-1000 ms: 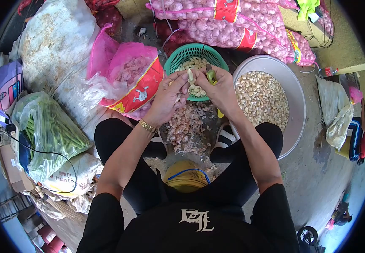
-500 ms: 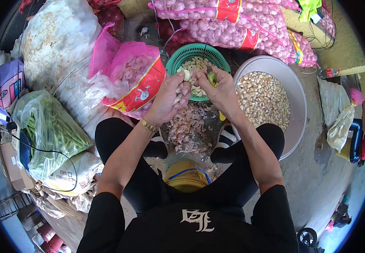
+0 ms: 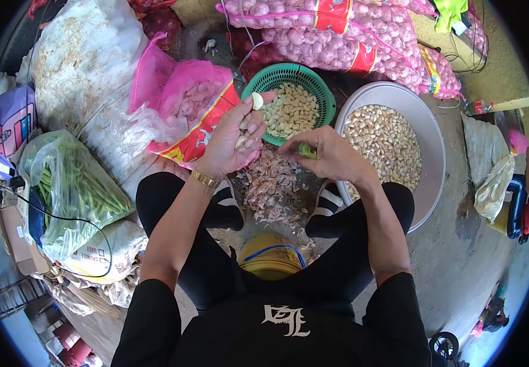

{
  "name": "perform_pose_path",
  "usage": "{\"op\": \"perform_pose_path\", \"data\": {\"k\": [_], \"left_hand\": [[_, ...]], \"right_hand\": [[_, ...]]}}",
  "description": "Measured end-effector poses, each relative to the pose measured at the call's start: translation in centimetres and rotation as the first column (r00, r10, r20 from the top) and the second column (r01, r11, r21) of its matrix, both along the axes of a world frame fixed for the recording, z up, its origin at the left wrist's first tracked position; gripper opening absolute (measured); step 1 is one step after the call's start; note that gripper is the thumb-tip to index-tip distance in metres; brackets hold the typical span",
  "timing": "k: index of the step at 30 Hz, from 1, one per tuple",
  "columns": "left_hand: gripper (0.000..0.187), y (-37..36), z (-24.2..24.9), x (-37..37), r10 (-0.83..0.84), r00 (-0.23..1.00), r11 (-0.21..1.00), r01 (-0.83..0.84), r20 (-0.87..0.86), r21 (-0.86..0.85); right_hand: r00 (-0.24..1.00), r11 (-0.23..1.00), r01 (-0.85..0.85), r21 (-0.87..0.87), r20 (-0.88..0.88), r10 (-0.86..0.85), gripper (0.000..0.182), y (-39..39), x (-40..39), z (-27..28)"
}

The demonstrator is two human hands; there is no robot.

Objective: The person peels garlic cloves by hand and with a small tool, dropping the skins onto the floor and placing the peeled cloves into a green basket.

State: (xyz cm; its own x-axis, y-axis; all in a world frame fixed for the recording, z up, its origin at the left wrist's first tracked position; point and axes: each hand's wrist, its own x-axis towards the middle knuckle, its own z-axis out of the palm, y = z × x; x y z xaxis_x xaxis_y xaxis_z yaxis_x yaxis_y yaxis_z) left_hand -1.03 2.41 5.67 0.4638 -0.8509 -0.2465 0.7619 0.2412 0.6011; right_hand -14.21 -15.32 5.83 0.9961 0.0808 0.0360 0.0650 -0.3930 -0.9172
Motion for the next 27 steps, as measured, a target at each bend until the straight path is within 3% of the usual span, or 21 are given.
{"op": "perform_pose_path", "data": {"k": [1,3,4,6,10,12,16,18,19,20,22,23,25,26,27], "left_hand": [[0.043,0.0,0.1,-0.1,0.001,1.0,1.0,-0.001,0.0,0.001],[0.042,-0.1,0.2,-0.3,-0.039,0.998,0.997,0.037,0.04,0.066],[0.042,-0.2,-0.1,-0.4,-0.041,0.998,0.997,0.038,0.04,0.066],[0.036,-0.3,-0.7,-0.7,-0.076,0.995,0.985,0.065,0.063,0.158],[0.028,-0.6,-0.8,-0.5,-0.134,0.982,0.969,0.102,0.133,0.224],[0.03,-0.5,-1.2,-0.6,-0.134,0.984,0.965,0.101,0.122,0.243],[0.038,-0.5,-0.9,-0.4,-0.153,0.986,0.974,0.14,0.062,0.179],[0.047,-0.5,-1.2,-0.2,-0.1,0.995,0.99,0.101,-0.012,0.102],[0.047,-0.4,-1.6,-0.1,-0.098,0.995,0.99,0.099,-0.012,0.101],[0.048,-0.3,-2.1,0.1,-0.058,0.997,0.99,0.065,-0.055,0.129],[0.05,-0.2,-2.6,0.4,-0.016,0.995,0.987,0.031,-0.096,0.161],[0.051,-0.2,-2.9,0.5,0.037,0.985,0.986,-0.008,-0.167,0.169],[0.052,-0.5,-3.6,0.5,0.095,0.966,0.983,-0.052,-0.238,0.178],[0.051,-0.8,-4.1,0.5,0.157,0.954,0.971,-0.102,-0.254,0.217],[0.05,-0.9,-4.6,0.5,0.218,0.939,0.955,-0.149,-0.267,0.256]], "right_hand": [[1.0,1.0,-0.001,0.001,0.0,0.001,0.021,0.1,0.1,0.5],[0.97,0.97,0.242,0.007,0.019,-0.242,0.026,0.5,0.6,1.7],[0.97,0.97,0.243,0.007,0.019,-0.243,0.026,0.8,1.0,1.6],[0.886,0.916,0.389,0.095,0.232,-0.401,0.027,1.2,1.9,1.1],[0.866,0.877,0.458,0.149,0.15,-0.477,0.026,1.6,2.5,0.0],[0.911,0.93,0.357,0.087,0.19,-0.367,0.025,1.0,3.1,-0.9],[0.907,0.9,0.391,0.192,0.086,-0.413,0.027,0.6,3.6,-1.0],[0.827,0.814,0.548,0.192,0.02,-0.562,0.029,-0.3,4.2,-1.4],[0.782,0.8,0.597,-0.052,0.26,-0.567,0.028,-1.0,4.4,-2.0],[0.783,0.802,0.595,-0.052,0.261,-0.564,0.028,-1.2,4.4,-2.4],[0.761,0.736,0.633,-0.239,0.367,-0.535,0.028,-1.2,4.6,-2.3],[0.762,0.738,0.631,-0.239,0.367,-0.534,0.028,-1.1,4.4,-2.2],[0.892,0.906,0.422,-0.042,0.197,-0.406,0.027,0.2,4.0,-0.1],[0.894,0.907,0.418,-0.041,0.195,-0.403,0.027,0.9,3.9,-0.1],[0.929,0.955,0.298,-0.011,0.233,-0.287,0.026,1.6,3.8,-0.2]]}}
